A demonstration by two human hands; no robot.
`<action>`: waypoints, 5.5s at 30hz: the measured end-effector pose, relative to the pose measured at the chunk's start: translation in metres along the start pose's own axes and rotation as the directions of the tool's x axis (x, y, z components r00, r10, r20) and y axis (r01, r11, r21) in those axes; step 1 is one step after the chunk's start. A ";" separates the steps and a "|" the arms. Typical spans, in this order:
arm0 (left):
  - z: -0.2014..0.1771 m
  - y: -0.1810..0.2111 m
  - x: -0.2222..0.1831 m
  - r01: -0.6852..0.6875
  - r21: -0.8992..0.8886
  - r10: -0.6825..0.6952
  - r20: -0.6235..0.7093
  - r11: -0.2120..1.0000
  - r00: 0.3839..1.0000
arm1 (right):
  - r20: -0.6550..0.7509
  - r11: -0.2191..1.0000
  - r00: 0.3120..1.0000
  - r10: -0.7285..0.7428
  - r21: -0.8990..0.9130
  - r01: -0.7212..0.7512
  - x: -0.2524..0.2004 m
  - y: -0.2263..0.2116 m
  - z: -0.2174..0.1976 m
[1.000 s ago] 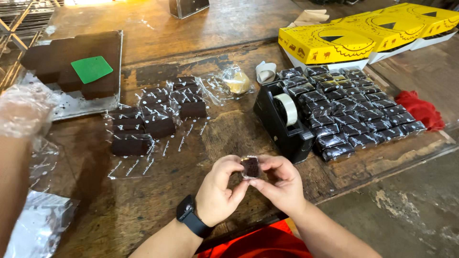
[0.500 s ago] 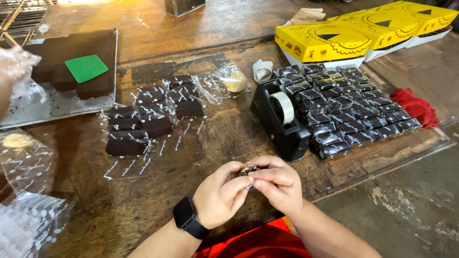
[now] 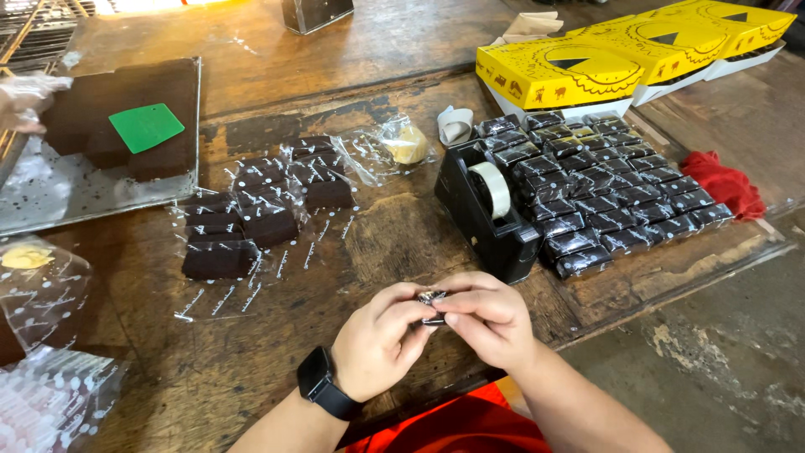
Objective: The person wraps individual square chocolate brownies in clear plastic film and secures the packaging with adhesive tape from a desktop dispenser. They place the wrapped pieces in a pile on the wooden work table while another person assists with trays in the background.
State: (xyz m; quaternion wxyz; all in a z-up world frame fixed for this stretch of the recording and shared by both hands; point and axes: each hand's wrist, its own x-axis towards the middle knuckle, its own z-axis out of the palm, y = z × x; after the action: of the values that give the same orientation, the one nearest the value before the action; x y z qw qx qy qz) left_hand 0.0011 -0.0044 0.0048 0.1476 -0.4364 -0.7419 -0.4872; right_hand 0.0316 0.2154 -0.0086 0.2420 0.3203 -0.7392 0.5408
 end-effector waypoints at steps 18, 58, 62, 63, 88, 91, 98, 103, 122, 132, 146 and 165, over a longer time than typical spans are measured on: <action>-0.005 0.002 0.003 0.010 0.156 -0.024 0.087 0.988 0.996 | -0.192 0.337 0.330 0.924 0.003 -0.941 0.057 0.059 -0.126; 0.006 -0.002 0.003 0.409 -0.304 -0.389 0.125 0.861 0.913 | -0.128 0.852 0.905 0.406 0.410 -0.324 -0.034 0.017 0.024; 0.002 0.001 0.004 0.147 -0.135 -0.137 0.081 0.980 0.987 | -0.167 0.844 0.916 0.364 0.475 -0.249 -0.041 0.020 0.036; 0.002 0.001 0.004 0.157 -0.119 -0.147 0.091 0.980 0.985 | -0.189 0.840 0.917 0.352 0.496 -0.220 -0.041 0.021 0.039; 0.011 -0.003 -0.011 -0.062 -0.130 0.068 0.041 0.990 0.997 | -0.171 0.832 0.841 0.513 0.341 -0.438 -0.023 0.025 0.001; 0.011 -0.009 -0.012 0.066 -0.171 -0.061 0.035 0.983 0.998 | -0.138 0.991 0.985 0.103 -0.072 -0.114 -0.016 -0.012 -0.014; 0.014 -0.012 -0.017 0.135 -0.100 -0.126 0.094 0.986 0.988 | 0.139 0.940 0.988 -0.069 -0.322 0.111 -0.004 -0.031 -0.015; 0.005 -0.023 -0.005 -0.063 0.024 0.063 0.003 0.998 0.998 | -0.402 0.904 0.908 0.118 -0.334 -0.265 -0.008 -0.012 -0.087; -0.015 -0.023 0.010 0.271 0.199 -0.264 -0.064 0.942 0.962 | -0.548 0.319 0.836 0.034 -0.787 -0.528 0.044 0.045 -0.139; -0.057 -0.055 0.019 0.303 0.428 -0.112 -0.416 0.851 0.903 | 0.256 0.710 0.954 0.156 -0.700 0.072 0.108 0.028 0.024; -0.060 -0.060 0.019 0.222 0.550 -0.129 -0.203 0.805 0.971 | 0.534 0.575 0.590 0.606 -0.806 0.139 0.096 0.054 0.067; 0.055 0.056 -0.073 0.088 0.587 -0.263 0.221 0.805 0.939 | 0.071 0.919 0.964 0.256 -0.327 -0.220 -0.020 -0.001 -0.023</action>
State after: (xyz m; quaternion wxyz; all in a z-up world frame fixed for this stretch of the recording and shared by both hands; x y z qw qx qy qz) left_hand 0.0987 0.0138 -0.0348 0.1137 -0.3680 -0.9040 -0.1855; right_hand 0.0464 0.2411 -0.0150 0.1806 0.2147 -0.8620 0.4222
